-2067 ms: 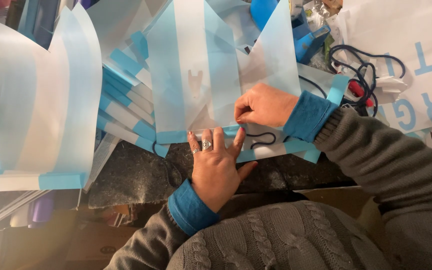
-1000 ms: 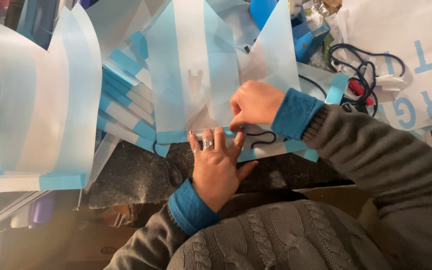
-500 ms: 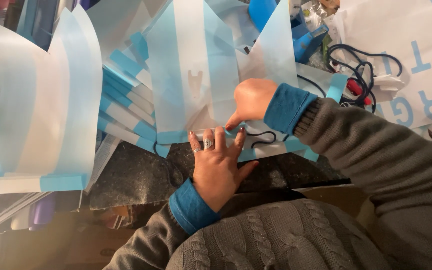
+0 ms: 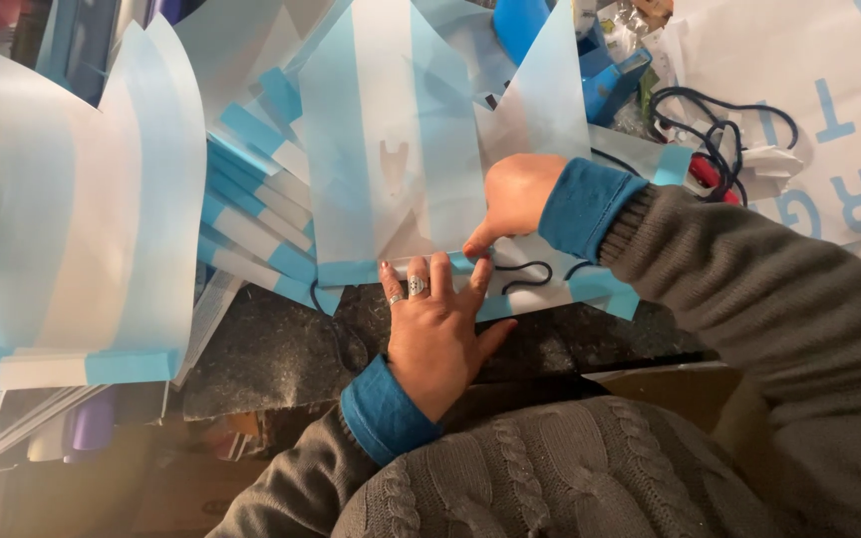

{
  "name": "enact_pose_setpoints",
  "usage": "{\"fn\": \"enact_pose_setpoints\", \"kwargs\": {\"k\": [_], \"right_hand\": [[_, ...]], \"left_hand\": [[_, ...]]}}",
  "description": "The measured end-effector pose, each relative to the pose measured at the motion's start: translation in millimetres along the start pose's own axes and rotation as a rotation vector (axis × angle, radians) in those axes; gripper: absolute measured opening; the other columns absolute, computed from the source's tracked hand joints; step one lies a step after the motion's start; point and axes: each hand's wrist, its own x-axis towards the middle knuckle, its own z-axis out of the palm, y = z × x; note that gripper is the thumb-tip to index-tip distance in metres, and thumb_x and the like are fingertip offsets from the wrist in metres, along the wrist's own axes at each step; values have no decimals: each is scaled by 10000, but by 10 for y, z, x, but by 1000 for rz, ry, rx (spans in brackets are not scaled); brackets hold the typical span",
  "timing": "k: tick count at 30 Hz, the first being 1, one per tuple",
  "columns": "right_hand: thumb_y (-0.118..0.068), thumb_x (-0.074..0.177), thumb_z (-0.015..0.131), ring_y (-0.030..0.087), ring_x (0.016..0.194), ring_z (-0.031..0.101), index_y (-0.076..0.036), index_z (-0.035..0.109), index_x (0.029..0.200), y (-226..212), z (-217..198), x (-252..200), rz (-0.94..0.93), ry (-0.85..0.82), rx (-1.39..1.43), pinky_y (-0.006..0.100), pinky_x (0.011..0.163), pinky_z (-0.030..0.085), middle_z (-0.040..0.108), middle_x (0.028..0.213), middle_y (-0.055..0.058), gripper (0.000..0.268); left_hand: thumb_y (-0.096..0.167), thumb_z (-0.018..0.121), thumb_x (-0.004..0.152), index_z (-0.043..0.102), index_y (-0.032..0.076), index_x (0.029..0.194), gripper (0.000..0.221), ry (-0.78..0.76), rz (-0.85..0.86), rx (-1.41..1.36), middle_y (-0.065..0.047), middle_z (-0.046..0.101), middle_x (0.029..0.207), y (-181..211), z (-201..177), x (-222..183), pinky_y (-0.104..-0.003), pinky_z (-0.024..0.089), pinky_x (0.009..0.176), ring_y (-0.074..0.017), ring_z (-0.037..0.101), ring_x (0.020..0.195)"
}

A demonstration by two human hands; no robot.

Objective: Assemble decorative paper banners by threading strings through pre-cut flags and securing them.

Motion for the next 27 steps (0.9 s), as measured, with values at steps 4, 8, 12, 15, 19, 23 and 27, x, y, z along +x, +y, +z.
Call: {"fn": "enact_pose_setpoints", "kwargs": {"k": [4,8,12,15,19,23,27], "right_hand": [[-661,658,823,288,622,688,-33,747,658,252,73,69,5,-59,2,423,616,536,702,648,110,633],[-540,679,848,226,616,676,-39,781,740,475,-10,-140,-112,29,218,383,586,518,722,676,77,509],[-366,782,817,166,620,636,-19,788,857,604,71,-406,-111,114,612,346,575,518,735,699,61,356],[-264,815,778,121,640,678,-24,798,909,633,216,-576,-231,241,495,283,625,529,749,720,27,258],[-230,840,751,120,646,671,-32,794,936,631,229,-847,-198,194,637,295,594,534,766,727,54,224],[-194,887,721,130,680,679,-37,778,998,629,433,-921,-169,284,707,311,632,552,782,805,85,201],[-161,849,754,201,757,703,-51,760,1052,365,579,-970,-469,644,445,346,691,573,728,966,94,231]], "left_hand": [[566,706,836,581,109,1420,752,-6,4,5,-231,518,1249,12,9,0,-724,306,1058,-435,476,1168],[566,688,844,571,122,1434,748,-10,1,33,-235,525,1246,17,4,10,-722,303,1057,-434,484,1164],[551,682,819,567,65,1423,785,-39,-10,42,-223,539,1200,26,-16,64,-712,309,1040,-424,504,1124],[575,682,839,561,-55,1379,839,-54,-46,107,-173,562,1142,-15,47,59,-677,342,1048,-379,534,1106],[483,692,861,608,-6,1372,713,-63,-47,63,-105,586,1151,-113,-98,45,-584,388,1084,-309,562,1107],[610,714,731,638,-58,1216,829,13,16,-84,-154,591,1065,-125,-268,70,-549,403,979,-356,572,1045],[470,701,874,685,27,1192,546,-53,-30,-60,-137,601,1049,-204,-223,130,-512,433,917,-336,586,1019]]}}
